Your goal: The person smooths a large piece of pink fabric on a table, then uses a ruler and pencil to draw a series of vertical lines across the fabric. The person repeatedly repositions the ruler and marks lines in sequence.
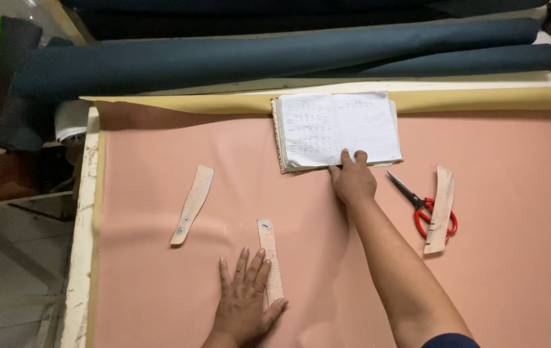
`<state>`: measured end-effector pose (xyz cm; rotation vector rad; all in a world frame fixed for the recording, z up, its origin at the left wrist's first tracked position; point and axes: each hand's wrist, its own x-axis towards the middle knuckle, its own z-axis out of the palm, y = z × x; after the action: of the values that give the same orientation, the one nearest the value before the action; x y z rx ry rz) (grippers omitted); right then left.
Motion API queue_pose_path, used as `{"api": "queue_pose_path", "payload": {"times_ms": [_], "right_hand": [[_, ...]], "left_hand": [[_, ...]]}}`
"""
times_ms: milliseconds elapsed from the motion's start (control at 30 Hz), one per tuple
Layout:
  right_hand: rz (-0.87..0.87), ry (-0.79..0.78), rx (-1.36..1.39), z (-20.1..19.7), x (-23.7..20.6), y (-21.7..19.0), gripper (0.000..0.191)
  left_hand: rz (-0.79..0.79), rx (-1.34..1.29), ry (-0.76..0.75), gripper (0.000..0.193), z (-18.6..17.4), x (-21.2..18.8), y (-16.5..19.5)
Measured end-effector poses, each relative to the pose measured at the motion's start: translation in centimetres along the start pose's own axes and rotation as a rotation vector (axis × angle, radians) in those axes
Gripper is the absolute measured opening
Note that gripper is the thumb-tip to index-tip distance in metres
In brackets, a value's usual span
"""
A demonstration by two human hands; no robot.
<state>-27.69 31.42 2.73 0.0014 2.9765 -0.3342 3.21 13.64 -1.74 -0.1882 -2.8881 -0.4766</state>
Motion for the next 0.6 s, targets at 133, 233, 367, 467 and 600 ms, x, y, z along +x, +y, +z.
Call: {"api": "queue_pose_path", "payload": {"times_ms": [133,233,367,467,600], "right_hand": [[-0.06,0.012,-0.014,-0.1,-0.6,0.6,0.069],[-0.154,0.063,0.033,0.2,-3.0,1.0,0.064],[-0.421,-0.16,0.307,1.4,-10.3,-0.4,0.046],[-0.77,-0.272,0.298,2.8,-17.3,-2.0,0.044],[-0.826,-0.312,0.083,2.3,-21.5,-2.4,0.042]], "left_hand": [[-0.1,-0.084,-0.235,0.089,-1.9,0.6,0.6],[-0.162,-0.111,-0.339,0.084,-3.3,0.9,1.0],[-0.187,-0.113,-0.459,0.076,-4.3,0.8,1.0],[-0.086,-0.167,-0.357,0.077,-4.0,-0.2,0.7],[-0.015,-0.204,-0.332,0.058,-3.2,-3.2,-0.3]]}}
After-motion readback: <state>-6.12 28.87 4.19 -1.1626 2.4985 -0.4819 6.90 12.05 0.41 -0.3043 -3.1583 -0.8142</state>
